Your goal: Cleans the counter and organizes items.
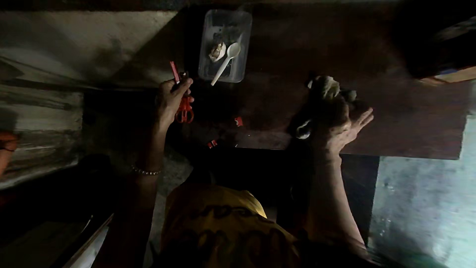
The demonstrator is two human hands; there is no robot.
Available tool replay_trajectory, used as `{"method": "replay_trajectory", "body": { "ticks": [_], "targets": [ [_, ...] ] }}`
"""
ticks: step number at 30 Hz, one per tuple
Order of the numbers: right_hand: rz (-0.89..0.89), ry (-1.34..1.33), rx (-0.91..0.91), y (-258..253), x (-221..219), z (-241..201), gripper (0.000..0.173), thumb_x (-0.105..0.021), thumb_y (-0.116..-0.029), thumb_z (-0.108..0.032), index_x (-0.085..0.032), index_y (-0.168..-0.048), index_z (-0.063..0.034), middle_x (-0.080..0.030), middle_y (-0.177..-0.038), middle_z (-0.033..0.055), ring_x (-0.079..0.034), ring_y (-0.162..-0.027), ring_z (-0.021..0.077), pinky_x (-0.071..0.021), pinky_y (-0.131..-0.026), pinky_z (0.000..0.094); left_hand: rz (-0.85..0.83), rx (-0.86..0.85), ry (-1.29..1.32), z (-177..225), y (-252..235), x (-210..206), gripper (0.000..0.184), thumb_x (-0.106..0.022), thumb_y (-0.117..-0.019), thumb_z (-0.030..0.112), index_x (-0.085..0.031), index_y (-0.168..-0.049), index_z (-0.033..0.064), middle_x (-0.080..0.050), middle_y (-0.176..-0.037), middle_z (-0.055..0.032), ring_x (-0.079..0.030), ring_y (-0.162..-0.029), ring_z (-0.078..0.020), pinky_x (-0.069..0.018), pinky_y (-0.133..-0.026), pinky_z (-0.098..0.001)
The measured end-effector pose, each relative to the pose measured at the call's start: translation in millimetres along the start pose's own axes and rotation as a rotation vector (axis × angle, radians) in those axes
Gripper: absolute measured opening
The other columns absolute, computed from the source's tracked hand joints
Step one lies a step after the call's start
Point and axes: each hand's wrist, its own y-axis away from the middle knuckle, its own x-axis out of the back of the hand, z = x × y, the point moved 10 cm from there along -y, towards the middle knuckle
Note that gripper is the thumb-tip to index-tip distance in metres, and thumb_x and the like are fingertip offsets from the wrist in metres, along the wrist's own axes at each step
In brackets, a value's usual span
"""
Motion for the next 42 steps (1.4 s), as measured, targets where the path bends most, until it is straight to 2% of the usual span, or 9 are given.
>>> {"method": "replay_trajectory", "body": {
  "ticks": [13,17,20,22,26,30,32,36,42],
  "targets": [
    [-0.1,-0.009,0.075,-5.4,-2.0,4.8,0.045,-0.062,-0.0992,-0.037,-0.063,-0.138,-0.0158,-0.045,-0.149,0.0304,-0.04,-0.138,0.0528,-0.0387,-0.106,0.0689,-0.161,0.017,0.141,-12.2,88.0,-50.0,0.026,-0.054,-0.1062,0.017,-0.063,-0.129,0.008,-0.074,-0.098,-0.013,-0.071,-0.075,-0.0219,-0.0567,-0.063,-0.029],
    [-0.062,-0.014,0.096,21.2,16.5,-25.9,0.053,-0.055,-0.1005,-0.035,-0.051,-0.15,-0.0151,-0.025,-0.161,0.0332,-0.02,-0.147,0.0592,-0.0225,-0.111,0.076,-0.17,0.053,0.128,-5.5,97.3,-78.2,0.029,-0.053,-0.1069,0.02,-0.061,-0.133,0.0095,-0.074,-0.106,-0.0123,-0.071,-0.082,-0.0201,-0.0559,-0.066,-0.0302],
    [-0.082,-0.282,0.302,74.1,40.7,-95.6,0.049,-0.062,-0.0977,-0.028,-0.06,-0.133,0.0054,-0.054,-0.137,0.0334,-0.053,-0.125,0.0505,-0.0447,-0.102,0.0629,-0.169,0.013,0.149,15.5,87.7,-116.2,0.032,-0.051,-0.107,0.017,-0.059,-0.136,0.0071,-0.072,-0.114,-0.0104,-0.068,-0.087,-0.0131,-0.0525,-0.071,-0.0275],
    [-0.344,-0.537,0.337,103.7,21.4,-129.6,0.056,-0.064,-0.1005,-0.03,-0.048,-0.145,-0.0005,-0.069,-0.116,0.0179,-0.071,-0.094,0.0279,-0.0614,-0.079,0.0464,-0.151,-0.096,0.222,10.4,67.6,-139.1,0.029,-0.054,-0.1052,0.015,-0.064,-0.131,0.0051,-0.07,-0.113,-0.0094,-0.066,-0.09,-0.0137,-0.0553,-0.075,-0.03],
    [-0.695,-0.803,0.337,108.6,0.4,-148.3,0.057,-0.062,-0.1024,-0.021,-0.039,-0.154,-0.0169,-0.07,-0.108,0.0092,-0.069,-0.076,0.0181,-0.0606,-0.062,0.0381,-0.092,-0.427,0.278,-3.0,42.9,-152.2,0.037,-0.054,-0.1055,0.023,-0.062,-0.138,0.0082,-0.069,-0.123,-0.0114,-0.069,-0.099,-0.0176,-0.0601,-0.08,-0.0338],
    [-0.551,-0.526,0.402,69.6,11.0,-136.4,0.038,-0.061,-0.1011,-0.025,-0.059,-0.133,-0.0059,-0.07,-0.106,0.0174,-0.07,-0.088,0.0323,-0.0576,-0.074,0.0547,-0.004,-0.095,0.164,-2.8,85.3,-101.6,0.046,-0.048,-0.1095,0.022,-0.032,-0.153,0.0251,-0.074,-0.116,-0.0062,-0.075,-0.081,-0.0216,-0.0619,-0.061,-0.0332],
    [-0.478,-0.372,0.337,30.2,-1.8,-134.2,0.047,-0.061,-0.0994,-0.025,-0.057,-0.138,0.0011,-0.066,-0.124,0.0283,-0.064,-0.114,0.047,-0.0488,-0.094,0.0661,0.066,-0.162,0.141,-16.5,85.0,-77.9,0.053,-0.047,-0.1077,0.013,-0.023,-0.155,0.0145,-0.074,-0.105,-0.0078,-0.071,-0.071,-0.0162,-0.0583,-0.056,-0.0286],
    [-0.311,-0.205,0.446,-6.2,-7.7,-153.4,0.059,-0.063,-0.0963,-0.027,-0.051,-0.149,-0.0032,-0.046,-0.147,0.0336,-0.038,-0.139,0.0552,-0.0363,-0.109,0.0656,0.14,-0.11,0.013,-56.9,121.2,-59.6,0.036,-0.045,-0.1101,0.033,-0.057,-0.133,0.0081,-0.062,-0.086,-0.0044,-0.055,-0.063,-0.0109,-0.0496,-0.057,-0.0268],
    [-0.365,-0.291,0.677,106.5,-14.9,-158.5,0.049,-0.048,-0.1083,-0.032,-0.05,-0.146,-0.0006,-0.058,-0.14,0.0233,-0.059,-0.127,0.0402,-0.0502,-0.101,0.0584,0.396,0.42,0.759,-160.1,155.5,-89.6,0.029,-0.042,-0.111,0.03,-0.054,-0.123,0.007,-0.063,-0.093,-0.0055,-0.067,-0.078,-0.0174,-0.0607,-0.074,-0.0363]
  ]
}}
